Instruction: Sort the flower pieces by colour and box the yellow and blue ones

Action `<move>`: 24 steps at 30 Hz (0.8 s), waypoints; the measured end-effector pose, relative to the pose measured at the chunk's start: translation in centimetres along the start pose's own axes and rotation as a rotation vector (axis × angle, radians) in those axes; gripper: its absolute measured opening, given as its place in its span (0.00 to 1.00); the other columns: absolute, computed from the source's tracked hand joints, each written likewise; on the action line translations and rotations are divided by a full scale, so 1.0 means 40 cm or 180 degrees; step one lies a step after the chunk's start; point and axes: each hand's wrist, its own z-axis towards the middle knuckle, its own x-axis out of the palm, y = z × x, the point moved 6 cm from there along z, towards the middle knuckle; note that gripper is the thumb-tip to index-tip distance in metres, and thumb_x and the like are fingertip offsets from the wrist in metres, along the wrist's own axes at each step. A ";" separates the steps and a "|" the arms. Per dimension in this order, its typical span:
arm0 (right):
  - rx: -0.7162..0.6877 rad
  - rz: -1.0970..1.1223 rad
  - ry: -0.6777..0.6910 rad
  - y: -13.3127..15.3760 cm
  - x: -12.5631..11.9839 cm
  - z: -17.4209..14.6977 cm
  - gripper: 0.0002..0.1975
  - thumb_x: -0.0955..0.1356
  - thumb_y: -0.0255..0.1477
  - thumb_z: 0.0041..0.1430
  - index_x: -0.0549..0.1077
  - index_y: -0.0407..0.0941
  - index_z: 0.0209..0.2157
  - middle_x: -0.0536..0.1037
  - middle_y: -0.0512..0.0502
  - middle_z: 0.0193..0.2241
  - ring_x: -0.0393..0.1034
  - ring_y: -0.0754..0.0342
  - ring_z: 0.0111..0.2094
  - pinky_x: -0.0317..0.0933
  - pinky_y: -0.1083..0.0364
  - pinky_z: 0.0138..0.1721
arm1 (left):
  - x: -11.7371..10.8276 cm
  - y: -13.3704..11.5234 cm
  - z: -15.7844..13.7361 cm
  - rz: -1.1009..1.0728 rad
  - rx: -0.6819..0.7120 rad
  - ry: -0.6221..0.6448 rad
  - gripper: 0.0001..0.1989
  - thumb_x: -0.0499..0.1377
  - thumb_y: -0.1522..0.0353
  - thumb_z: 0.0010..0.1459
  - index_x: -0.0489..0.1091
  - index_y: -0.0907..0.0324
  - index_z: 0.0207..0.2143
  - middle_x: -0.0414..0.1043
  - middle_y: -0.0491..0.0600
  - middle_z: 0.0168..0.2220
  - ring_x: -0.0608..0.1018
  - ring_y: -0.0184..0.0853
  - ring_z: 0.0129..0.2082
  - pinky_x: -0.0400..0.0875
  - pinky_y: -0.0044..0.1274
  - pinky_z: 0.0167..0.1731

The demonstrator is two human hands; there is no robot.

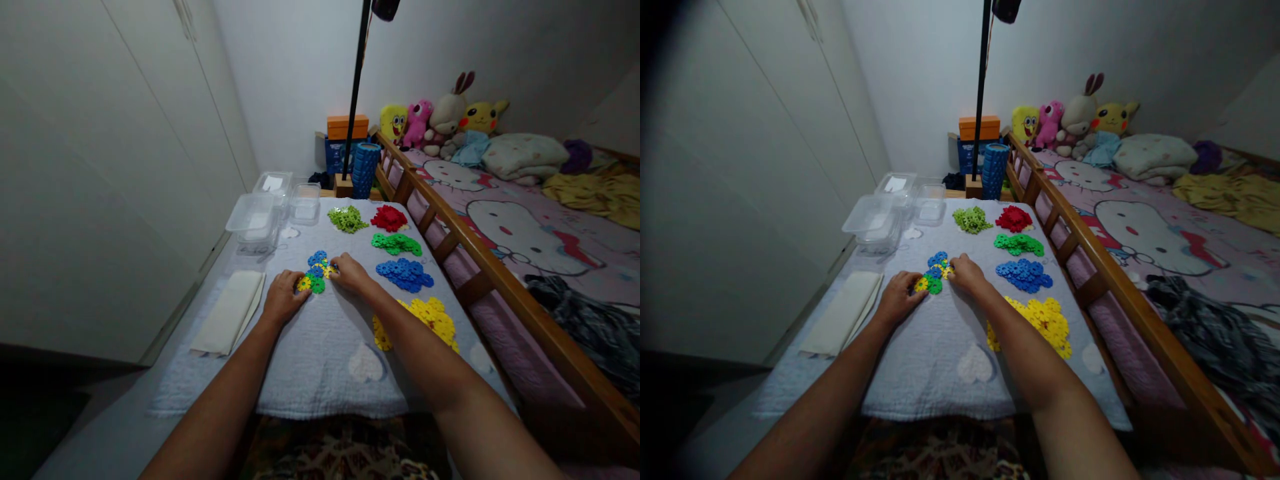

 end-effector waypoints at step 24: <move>0.0688 0.1733 0.0016 -0.334 -0.219 -0.308 0.09 0.69 0.35 0.47 0.75 0.43 0.28 0.73 0.52 0.23 0.63 0.57 0.24 0.55 0.59 0.26 | -0.003 -0.003 0.003 0.0018 -0.0001 0.0010 0.17 0.63 0.60 0.55 0.73 0.56 0.46 0.72 0.52 0.41 0.74 0.43 0.42 0.69 0.33 0.45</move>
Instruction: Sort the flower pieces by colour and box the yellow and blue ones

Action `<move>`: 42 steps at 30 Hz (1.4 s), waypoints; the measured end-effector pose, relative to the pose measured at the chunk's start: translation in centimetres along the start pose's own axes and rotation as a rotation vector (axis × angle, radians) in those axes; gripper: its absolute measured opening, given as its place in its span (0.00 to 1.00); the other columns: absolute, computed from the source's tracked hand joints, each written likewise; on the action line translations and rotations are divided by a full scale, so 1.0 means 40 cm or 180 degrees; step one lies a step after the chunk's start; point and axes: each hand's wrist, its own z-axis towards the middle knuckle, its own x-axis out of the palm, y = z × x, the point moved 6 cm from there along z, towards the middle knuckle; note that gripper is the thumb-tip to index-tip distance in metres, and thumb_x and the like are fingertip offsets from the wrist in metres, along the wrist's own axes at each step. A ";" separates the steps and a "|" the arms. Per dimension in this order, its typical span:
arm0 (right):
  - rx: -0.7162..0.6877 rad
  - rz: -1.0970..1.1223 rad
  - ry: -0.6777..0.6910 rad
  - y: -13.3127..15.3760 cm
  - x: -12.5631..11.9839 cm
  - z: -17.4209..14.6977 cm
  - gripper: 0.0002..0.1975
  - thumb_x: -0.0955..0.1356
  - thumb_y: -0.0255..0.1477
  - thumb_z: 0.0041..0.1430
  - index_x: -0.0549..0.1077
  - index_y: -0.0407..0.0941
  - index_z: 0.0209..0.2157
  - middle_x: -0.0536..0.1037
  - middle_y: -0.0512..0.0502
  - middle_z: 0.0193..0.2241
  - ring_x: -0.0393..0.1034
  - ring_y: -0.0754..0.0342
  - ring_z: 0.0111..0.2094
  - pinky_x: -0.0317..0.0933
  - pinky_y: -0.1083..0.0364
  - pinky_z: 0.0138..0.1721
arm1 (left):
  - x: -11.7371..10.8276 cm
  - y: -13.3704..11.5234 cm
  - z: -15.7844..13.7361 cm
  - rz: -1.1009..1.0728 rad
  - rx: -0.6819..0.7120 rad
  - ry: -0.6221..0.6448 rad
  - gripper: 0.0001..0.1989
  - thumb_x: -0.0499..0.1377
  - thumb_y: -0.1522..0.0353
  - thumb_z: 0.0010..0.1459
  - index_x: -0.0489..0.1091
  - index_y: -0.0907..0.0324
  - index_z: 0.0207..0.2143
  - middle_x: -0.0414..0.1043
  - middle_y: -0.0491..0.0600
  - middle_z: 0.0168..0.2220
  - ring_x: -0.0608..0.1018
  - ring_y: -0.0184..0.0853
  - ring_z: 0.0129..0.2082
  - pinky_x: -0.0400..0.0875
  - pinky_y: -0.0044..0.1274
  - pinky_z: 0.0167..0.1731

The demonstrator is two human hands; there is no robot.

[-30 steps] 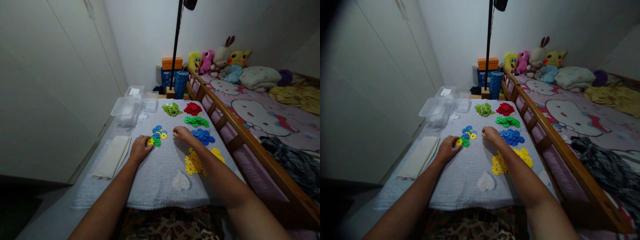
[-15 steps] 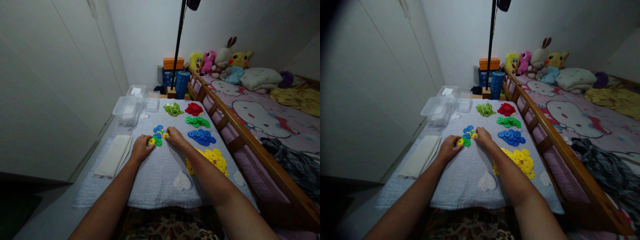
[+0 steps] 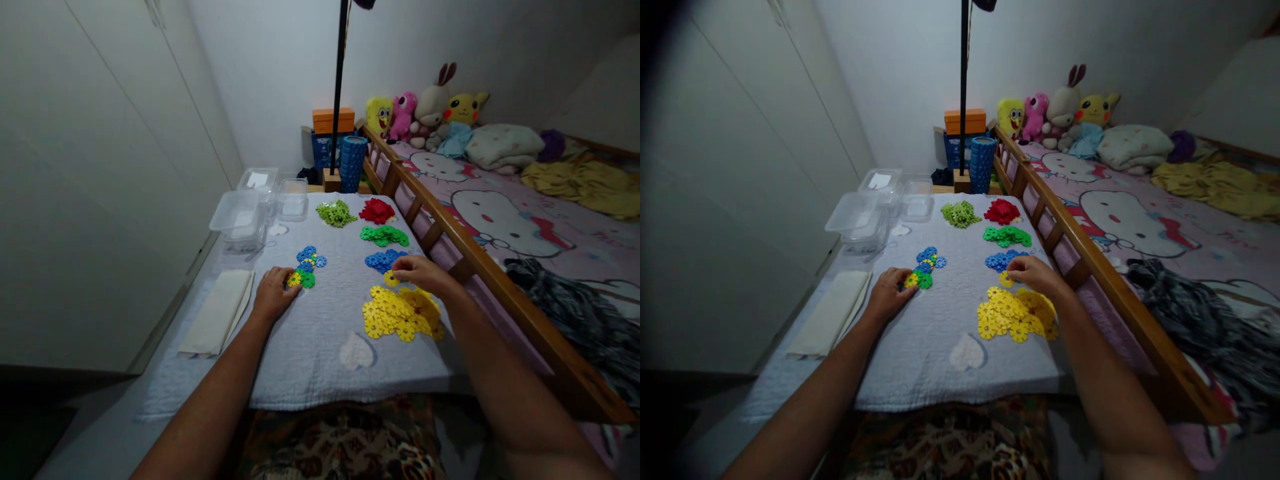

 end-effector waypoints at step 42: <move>-0.0738 -0.1123 0.0301 0.236 0.265 0.091 0.06 0.69 0.26 0.57 0.78 0.43 0.37 0.80 0.46 0.36 0.71 0.55 0.36 0.58 0.58 0.37 | 0.008 0.008 -0.002 0.0025 0.0056 -0.0023 0.17 0.64 0.61 0.56 0.71 0.57 0.46 0.73 0.52 0.42 0.74 0.43 0.43 0.68 0.33 0.45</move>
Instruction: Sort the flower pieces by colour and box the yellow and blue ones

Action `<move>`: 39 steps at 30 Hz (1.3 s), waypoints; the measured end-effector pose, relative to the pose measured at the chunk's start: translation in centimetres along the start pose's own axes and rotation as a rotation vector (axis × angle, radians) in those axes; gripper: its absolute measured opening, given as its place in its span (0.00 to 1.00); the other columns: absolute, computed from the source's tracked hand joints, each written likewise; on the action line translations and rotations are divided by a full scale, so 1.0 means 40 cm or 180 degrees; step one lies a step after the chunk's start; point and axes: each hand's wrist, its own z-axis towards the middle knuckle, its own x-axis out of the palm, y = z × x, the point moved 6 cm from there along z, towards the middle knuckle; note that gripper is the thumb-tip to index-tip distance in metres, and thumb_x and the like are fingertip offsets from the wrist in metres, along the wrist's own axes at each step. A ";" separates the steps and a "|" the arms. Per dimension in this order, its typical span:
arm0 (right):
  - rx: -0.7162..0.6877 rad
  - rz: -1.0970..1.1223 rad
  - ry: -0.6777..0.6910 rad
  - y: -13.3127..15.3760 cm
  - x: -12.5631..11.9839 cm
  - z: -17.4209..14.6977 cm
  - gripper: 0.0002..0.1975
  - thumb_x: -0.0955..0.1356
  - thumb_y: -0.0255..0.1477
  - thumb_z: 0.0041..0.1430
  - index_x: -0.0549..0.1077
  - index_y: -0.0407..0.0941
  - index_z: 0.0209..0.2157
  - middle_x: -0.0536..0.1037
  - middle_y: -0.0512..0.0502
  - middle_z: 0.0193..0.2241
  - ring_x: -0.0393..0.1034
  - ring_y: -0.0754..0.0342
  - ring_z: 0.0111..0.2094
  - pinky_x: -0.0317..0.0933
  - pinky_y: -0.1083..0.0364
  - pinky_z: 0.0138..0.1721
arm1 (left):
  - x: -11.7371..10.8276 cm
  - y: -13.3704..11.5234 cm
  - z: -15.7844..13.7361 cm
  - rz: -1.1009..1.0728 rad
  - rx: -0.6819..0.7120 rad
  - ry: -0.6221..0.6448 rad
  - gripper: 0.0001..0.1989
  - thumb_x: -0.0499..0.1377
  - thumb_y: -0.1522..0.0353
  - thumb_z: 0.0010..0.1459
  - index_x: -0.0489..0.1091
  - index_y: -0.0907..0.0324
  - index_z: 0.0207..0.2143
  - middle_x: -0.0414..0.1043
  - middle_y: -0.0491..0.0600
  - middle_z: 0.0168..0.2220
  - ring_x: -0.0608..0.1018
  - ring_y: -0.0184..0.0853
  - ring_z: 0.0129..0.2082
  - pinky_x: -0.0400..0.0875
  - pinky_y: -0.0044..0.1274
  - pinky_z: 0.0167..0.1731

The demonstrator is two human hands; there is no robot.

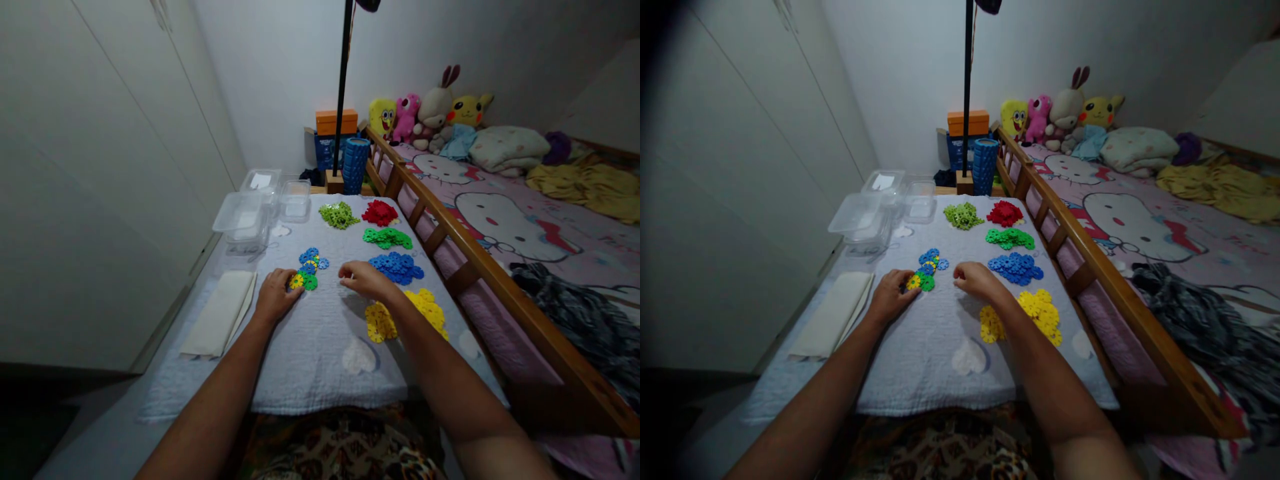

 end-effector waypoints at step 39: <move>0.2150 0.1525 -0.2307 -0.483 -0.265 0.073 0.08 0.73 0.31 0.49 0.73 0.41 0.28 0.62 0.56 0.15 0.58 0.59 0.18 0.53 0.59 0.21 | -0.005 -0.003 -0.003 -0.0174 -0.0031 0.0000 0.17 0.64 0.63 0.54 0.72 0.56 0.47 0.73 0.51 0.42 0.74 0.43 0.43 0.69 0.33 0.45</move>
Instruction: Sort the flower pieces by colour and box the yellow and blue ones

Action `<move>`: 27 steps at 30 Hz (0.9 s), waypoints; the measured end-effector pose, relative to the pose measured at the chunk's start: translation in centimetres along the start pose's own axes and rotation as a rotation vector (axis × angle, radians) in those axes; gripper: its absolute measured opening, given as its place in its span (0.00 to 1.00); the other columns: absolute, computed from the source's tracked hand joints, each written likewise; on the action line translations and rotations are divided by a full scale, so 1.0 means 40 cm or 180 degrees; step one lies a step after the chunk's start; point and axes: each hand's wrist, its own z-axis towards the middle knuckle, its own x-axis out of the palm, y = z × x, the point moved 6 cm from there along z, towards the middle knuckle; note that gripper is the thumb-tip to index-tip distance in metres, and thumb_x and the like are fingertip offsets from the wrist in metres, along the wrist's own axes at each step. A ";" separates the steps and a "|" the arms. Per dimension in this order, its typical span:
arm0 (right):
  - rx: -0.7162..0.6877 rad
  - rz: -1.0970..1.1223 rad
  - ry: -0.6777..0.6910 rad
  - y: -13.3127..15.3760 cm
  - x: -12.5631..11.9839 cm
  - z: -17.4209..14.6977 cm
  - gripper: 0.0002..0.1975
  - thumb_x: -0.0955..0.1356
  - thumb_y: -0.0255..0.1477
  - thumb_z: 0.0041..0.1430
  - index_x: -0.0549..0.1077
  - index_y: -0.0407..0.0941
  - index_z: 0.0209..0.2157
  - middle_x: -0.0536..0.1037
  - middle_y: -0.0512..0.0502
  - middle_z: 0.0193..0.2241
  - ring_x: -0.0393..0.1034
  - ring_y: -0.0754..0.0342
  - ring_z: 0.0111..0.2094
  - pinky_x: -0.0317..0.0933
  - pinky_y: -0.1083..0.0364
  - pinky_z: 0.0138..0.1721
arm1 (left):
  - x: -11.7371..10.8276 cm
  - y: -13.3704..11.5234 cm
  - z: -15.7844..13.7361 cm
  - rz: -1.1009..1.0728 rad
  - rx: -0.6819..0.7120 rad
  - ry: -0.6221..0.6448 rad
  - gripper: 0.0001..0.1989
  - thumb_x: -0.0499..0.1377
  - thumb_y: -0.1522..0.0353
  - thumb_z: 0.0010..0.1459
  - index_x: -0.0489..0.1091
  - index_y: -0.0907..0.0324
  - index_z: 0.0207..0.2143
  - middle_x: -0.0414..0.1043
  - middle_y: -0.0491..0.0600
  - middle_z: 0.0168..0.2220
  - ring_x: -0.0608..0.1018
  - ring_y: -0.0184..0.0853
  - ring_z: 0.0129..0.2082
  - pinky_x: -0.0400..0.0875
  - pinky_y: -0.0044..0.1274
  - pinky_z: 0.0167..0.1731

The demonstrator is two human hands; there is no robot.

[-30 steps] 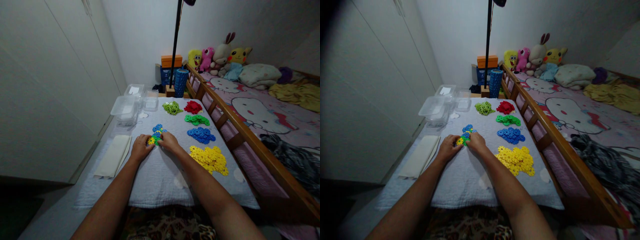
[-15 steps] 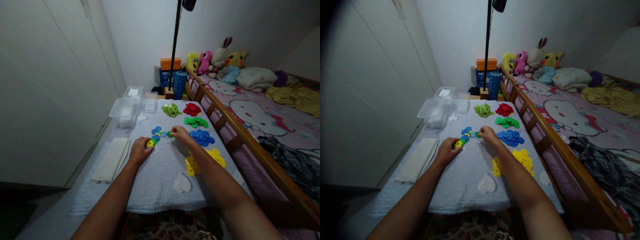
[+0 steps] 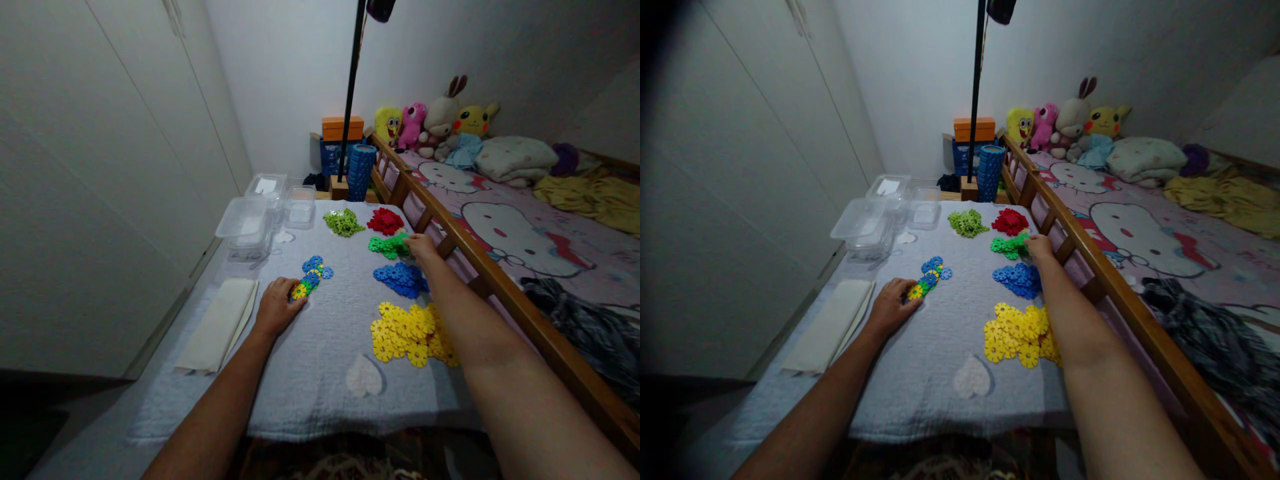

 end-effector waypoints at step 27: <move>-0.0651 -0.0957 -0.0008 -0.003 0.110 0.030 0.15 0.68 0.26 0.51 0.77 0.42 0.42 0.80 0.45 0.36 0.71 0.53 0.34 0.62 0.57 0.37 | -0.001 -0.002 -0.001 0.0013 -0.0018 0.0020 0.16 0.64 0.62 0.55 0.72 0.55 0.46 0.73 0.51 0.42 0.74 0.42 0.43 0.69 0.33 0.45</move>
